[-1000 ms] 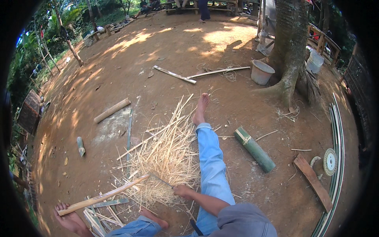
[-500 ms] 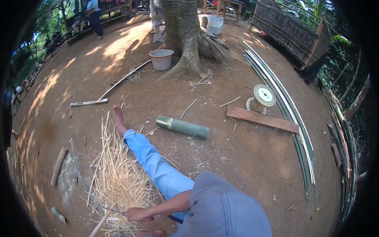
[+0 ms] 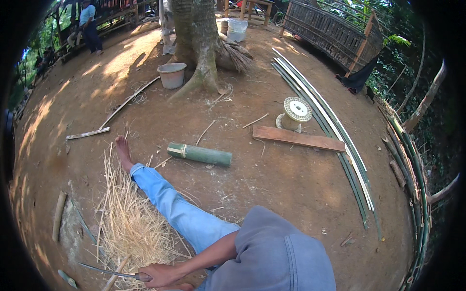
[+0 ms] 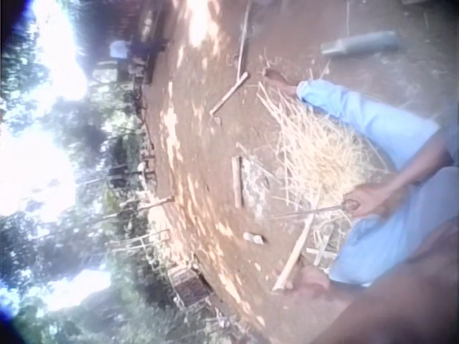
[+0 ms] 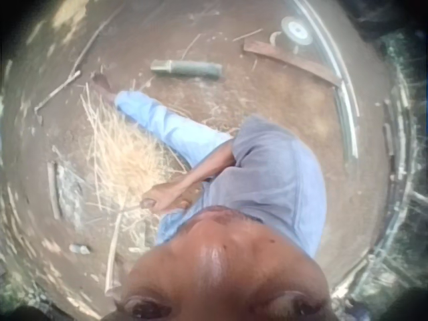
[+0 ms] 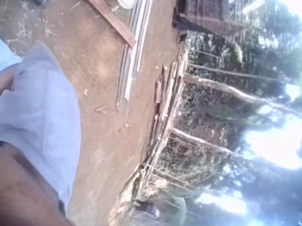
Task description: The person sits on the ground and uses a machete to split a long bamboo pole into thin strips. They hold the bamboo with one hand and strike it with the machete to separate the fibers, creating a pile of bamboo strips.
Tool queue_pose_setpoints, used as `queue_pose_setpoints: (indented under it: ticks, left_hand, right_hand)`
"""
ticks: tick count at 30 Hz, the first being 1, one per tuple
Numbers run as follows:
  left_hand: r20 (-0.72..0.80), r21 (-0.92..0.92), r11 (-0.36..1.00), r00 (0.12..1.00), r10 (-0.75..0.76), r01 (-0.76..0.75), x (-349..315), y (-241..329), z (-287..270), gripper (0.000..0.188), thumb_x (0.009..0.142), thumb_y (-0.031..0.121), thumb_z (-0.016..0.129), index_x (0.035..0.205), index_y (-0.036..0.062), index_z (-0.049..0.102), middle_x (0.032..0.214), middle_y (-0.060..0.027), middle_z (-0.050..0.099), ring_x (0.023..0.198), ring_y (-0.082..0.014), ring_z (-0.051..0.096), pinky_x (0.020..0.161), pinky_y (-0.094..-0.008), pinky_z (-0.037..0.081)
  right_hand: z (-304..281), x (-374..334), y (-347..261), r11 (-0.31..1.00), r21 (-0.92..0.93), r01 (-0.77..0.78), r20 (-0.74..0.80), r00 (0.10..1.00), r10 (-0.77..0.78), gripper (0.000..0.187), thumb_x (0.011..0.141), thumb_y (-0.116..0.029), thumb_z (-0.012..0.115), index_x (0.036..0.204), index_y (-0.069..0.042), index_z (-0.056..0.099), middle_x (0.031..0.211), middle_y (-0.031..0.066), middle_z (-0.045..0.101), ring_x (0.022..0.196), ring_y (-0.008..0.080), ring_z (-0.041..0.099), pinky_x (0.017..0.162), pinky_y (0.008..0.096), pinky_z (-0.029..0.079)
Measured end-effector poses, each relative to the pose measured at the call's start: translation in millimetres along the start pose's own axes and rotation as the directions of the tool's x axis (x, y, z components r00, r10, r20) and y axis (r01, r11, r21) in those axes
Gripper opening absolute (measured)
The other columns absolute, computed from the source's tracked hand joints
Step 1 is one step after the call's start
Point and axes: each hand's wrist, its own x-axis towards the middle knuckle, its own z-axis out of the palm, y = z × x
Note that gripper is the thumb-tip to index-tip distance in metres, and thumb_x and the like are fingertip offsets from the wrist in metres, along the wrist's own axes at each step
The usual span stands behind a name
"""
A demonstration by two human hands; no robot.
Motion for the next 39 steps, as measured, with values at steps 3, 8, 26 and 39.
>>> queue_pose_setpoints:
  ticks: [3,8,26,39]
  left_hand:
    - [-0.079,-0.026,1.000,0.997,-0.015,0.013,-4.1,17.1,-24.9,0.079,0.089,0.057,0.054,0.146,0.0086,0.028,0.151,-0.0123,0.025,0.140,-0.0341,0.023,0.119,-0.0420,0.017]
    - [-0.417,0.220,0.969,0.887,0.199,-0.114,-59.7,50.3,-37.7,0.097,0.086,0.058,0.062,0.143,-0.0074,0.019,0.145,-0.0299,0.024,0.139,-0.0438,0.024,0.119,-0.0499,0.018]
    - [-0.626,0.320,0.926,0.690,0.364,-0.198,-126.9,22.4,-19.5,0.100,0.089,0.067,0.047,0.146,-0.0094,0.017,0.148,-0.0301,0.024,0.141,-0.0443,0.023,0.120,-0.0508,0.013]
    - [-0.668,0.390,0.898,0.610,0.427,-0.201,-142.1,23.6,-29.0,0.104,0.089,0.071,0.042,0.145,-0.0136,0.014,0.150,-0.0345,0.016,0.142,-0.0464,0.014,0.120,-0.0515,0.010]
  right_hand:
    - [-5.1,3.3,-21.4,0.999,-0.047,0.002,0.104,0.995,0.003,0.023,0.079,-0.017,0.061,0.089,-0.002,0.046,0.063,0.0110,0.051,0.058,0.0246,0.053,0.057,0.0403,0.042]
    - [-4.8,5.1,-33.6,0.988,0.025,-0.154,0.086,0.985,0.152,0.021,0.076,-0.011,0.063,0.088,0.001,0.052,0.061,0.0112,0.054,0.055,0.0218,0.054,0.053,0.0386,0.042]
    - [25.7,-7.0,25.7,0.997,-0.052,0.056,0.331,0.943,-0.035,0.035,0.074,-0.010,0.072,0.109,-0.007,0.066,0.080,0.0218,0.067,0.067,0.0347,0.067,0.061,0.0408,0.052]
    - [28.4,16.7,-4.6,0.947,-0.316,0.059,0.506,0.855,0.115,0.019,0.068,-0.003,0.066,0.085,0.002,0.059,0.145,0.0296,0.035,0.080,0.0412,0.066,0.069,0.0472,0.055]
